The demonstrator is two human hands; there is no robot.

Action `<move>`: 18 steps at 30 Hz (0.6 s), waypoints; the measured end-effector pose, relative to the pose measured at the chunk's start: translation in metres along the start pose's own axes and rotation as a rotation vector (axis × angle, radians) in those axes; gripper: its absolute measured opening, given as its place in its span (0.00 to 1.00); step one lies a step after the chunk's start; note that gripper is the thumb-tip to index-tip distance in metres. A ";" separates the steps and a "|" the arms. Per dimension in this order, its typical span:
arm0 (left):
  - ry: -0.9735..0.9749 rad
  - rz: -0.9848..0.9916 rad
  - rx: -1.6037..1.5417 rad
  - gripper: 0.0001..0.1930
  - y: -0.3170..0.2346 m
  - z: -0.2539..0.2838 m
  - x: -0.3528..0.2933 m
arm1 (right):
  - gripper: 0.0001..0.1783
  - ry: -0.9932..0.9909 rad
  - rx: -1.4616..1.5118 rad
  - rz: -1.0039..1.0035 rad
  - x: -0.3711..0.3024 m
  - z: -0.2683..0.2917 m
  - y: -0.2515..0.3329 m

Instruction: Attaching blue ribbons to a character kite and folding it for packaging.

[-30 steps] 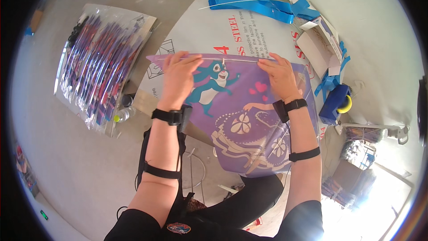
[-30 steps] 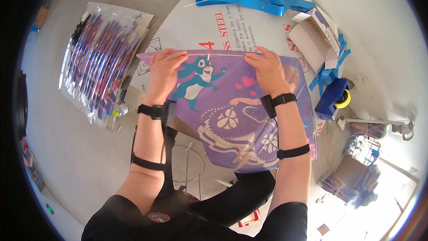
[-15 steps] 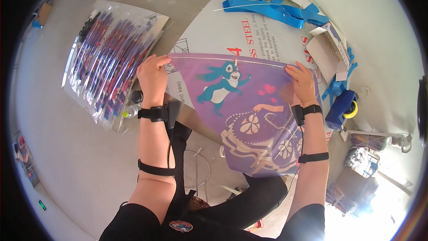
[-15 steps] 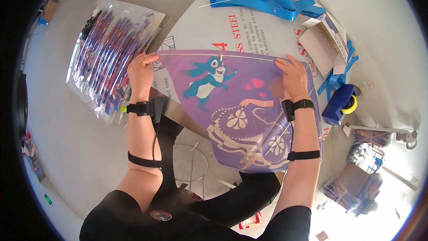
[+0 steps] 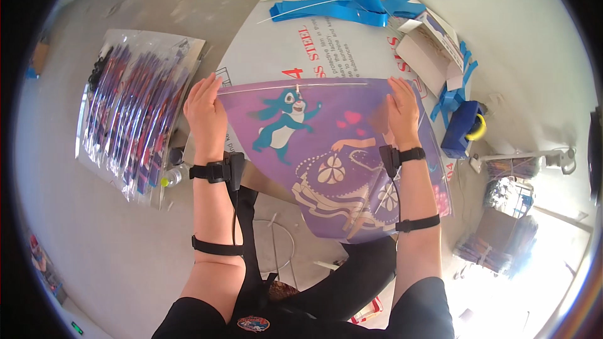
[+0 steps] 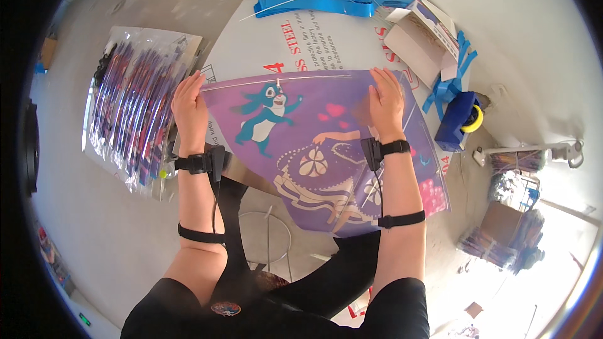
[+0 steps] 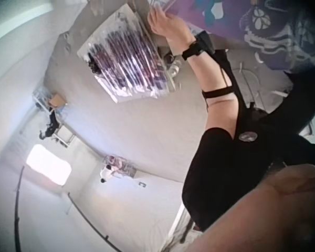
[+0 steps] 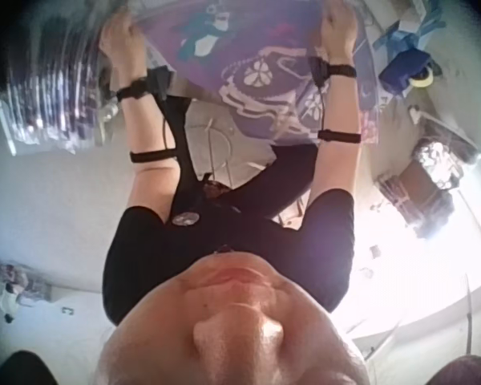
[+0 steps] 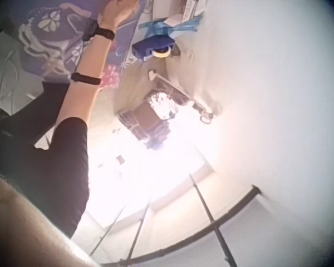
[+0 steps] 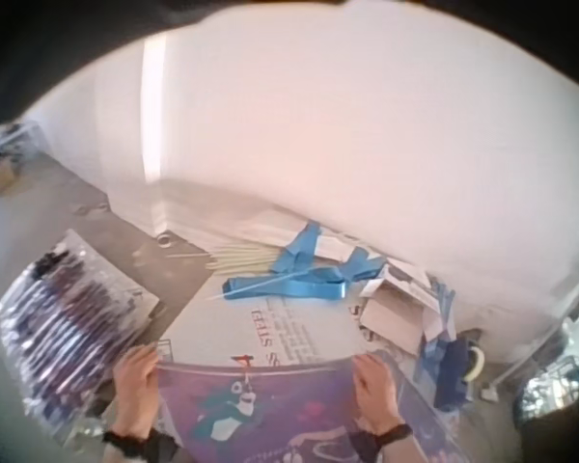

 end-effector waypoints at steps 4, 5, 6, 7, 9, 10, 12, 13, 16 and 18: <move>0.113 -0.147 -0.095 0.16 -0.034 -0.030 -0.001 | 0.14 -0.110 0.047 -0.205 -0.043 0.054 -0.040; 0.143 -0.217 -0.106 0.16 -0.040 -0.039 -0.004 | 0.14 -0.131 0.012 -0.229 -0.054 0.061 -0.052; 0.152 -0.217 -0.123 0.17 -0.037 -0.040 -0.009 | 0.12 -0.196 0.046 -0.375 -0.072 0.066 -0.076; 0.176 -0.241 -0.074 0.16 -0.038 -0.035 -0.010 | 0.10 -0.265 0.088 -0.513 -0.091 0.071 -0.099; 0.184 -0.240 -0.109 0.15 -0.046 -0.034 -0.012 | 0.08 -0.408 0.035 -0.680 -0.127 0.104 -0.152; 0.190 -0.260 -0.144 0.15 -0.055 -0.041 -0.014 | 0.07 -0.529 0.032 -0.826 -0.152 0.123 -0.186; 0.173 -0.266 -0.142 0.14 -0.068 -0.046 -0.016 | 0.10 -0.556 0.094 -0.961 -0.180 0.145 -0.232; 0.179 -0.281 -0.129 0.13 -0.072 -0.049 -0.018 | 0.12 -0.505 0.049 -0.948 -0.181 0.150 -0.241; 0.168 -0.324 -0.132 0.13 -0.075 -0.051 -0.019 | 0.19 -0.359 0.062 -0.963 -0.176 0.150 -0.261; 0.178 -0.313 -0.131 0.13 -0.076 -0.051 -0.019 | 0.18 -0.280 0.173 -1.063 -0.174 0.142 -0.273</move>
Point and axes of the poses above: each hand's wrist, its own x-axis towards the middle knuckle, its own z-axis out of the back of the hand, y = z × x, the point moved 7 cm from there along x, towards the middle knuckle, and after that the axes turned 4 degrees about -x, right-handed, at the moved point
